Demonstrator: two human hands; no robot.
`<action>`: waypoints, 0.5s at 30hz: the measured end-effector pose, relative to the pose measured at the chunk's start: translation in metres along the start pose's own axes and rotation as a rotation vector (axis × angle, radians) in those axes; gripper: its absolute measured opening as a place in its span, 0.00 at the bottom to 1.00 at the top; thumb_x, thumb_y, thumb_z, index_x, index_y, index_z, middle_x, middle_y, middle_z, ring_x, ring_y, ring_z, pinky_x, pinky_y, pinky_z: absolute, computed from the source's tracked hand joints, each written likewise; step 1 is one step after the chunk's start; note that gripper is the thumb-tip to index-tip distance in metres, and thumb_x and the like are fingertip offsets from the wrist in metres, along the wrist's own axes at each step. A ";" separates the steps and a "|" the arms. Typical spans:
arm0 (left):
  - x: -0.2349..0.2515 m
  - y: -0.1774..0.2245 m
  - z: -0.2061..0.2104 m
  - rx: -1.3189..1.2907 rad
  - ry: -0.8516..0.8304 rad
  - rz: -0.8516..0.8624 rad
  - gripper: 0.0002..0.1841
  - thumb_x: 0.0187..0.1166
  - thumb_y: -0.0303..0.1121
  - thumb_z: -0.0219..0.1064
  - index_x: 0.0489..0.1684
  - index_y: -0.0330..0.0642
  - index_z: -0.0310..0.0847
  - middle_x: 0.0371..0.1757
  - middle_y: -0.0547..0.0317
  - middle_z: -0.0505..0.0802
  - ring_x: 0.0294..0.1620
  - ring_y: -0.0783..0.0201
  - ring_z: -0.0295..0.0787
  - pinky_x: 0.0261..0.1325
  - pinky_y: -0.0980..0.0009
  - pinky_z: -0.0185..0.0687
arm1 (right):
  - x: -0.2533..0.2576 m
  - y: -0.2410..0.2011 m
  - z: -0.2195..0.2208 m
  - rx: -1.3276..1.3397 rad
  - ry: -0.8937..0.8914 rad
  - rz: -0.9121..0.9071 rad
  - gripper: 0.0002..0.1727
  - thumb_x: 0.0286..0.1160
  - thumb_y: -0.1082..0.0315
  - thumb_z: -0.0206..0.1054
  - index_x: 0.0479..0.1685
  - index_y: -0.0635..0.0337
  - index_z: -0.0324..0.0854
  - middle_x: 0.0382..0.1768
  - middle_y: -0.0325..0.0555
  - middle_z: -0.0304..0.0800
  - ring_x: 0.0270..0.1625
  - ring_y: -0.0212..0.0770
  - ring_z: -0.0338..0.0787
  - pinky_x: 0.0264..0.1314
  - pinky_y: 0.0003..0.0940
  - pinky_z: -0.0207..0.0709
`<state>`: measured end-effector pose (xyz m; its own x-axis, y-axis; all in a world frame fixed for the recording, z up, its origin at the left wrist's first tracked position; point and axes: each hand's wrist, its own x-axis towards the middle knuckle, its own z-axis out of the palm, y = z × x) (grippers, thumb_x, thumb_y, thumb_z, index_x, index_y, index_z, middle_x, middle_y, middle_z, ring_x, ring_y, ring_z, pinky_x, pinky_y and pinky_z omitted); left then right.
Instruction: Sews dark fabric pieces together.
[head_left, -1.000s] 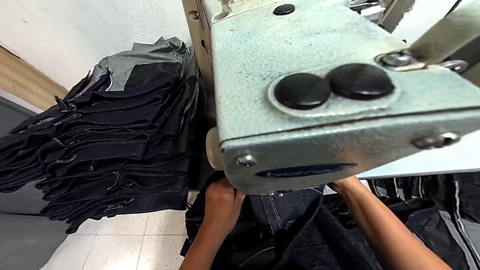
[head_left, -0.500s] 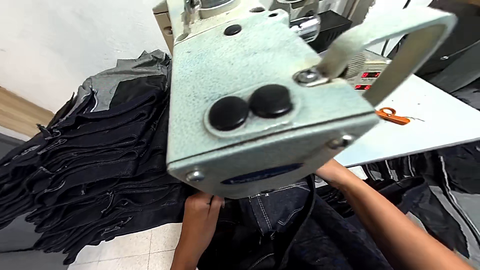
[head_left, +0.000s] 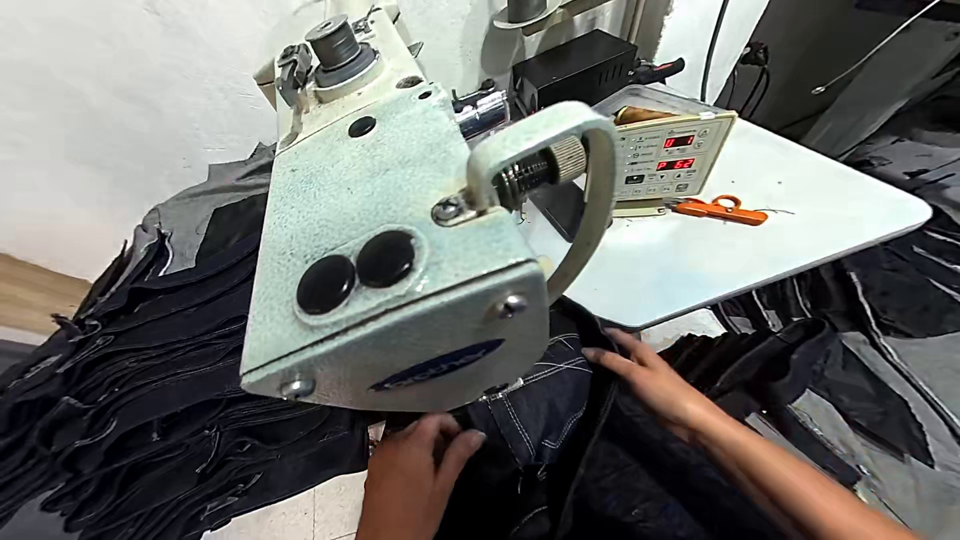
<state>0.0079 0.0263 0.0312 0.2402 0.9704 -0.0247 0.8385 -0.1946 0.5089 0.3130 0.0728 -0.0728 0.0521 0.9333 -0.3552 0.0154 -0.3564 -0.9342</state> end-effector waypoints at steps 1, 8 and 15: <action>0.003 0.007 0.007 0.060 0.014 -0.005 0.30 0.80 0.61 0.62 0.39 0.37 0.90 0.24 0.54 0.90 0.25 0.53 0.89 0.33 0.47 0.85 | -0.001 0.007 0.009 0.109 0.014 0.048 0.20 0.85 0.69 0.60 0.74 0.64 0.73 0.57 0.52 0.87 0.56 0.39 0.89 0.60 0.40 0.84; 0.013 0.002 0.034 -0.208 0.140 -0.081 0.29 0.79 0.59 0.62 0.17 0.41 0.81 0.14 0.65 0.78 0.17 0.69 0.75 0.26 0.66 0.74 | 0.011 -0.019 0.024 0.574 0.200 0.195 0.17 0.90 0.53 0.56 0.57 0.54 0.81 0.36 0.40 0.92 0.37 0.34 0.92 0.40 0.36 0.87; -0.055 -0.119 0.027 -0.620 0.257 -0.025 0.15 0.84 0.46 0.64 0.37 0.45 0.91 0.30 0.75 0.93 0.29 0.83 0.88 0.33 0.79 0.86 | 0.015 -0.061 0.033 -0.188 -0.170 -0.528 0.09 0.72 0.58 0.70 0.23 0.40 0.84 0.19 0.19 0.83 0.22 0.15 0.79 0.26 0.17 0.75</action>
<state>-0.0922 -0.0076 -0.0512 0.0363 0.9917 0.1236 0.3879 -0.1280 0.9128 0.2794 0.1094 -0.0225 -0.1713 0.9749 0.1424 0.1738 0.1722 -0.9696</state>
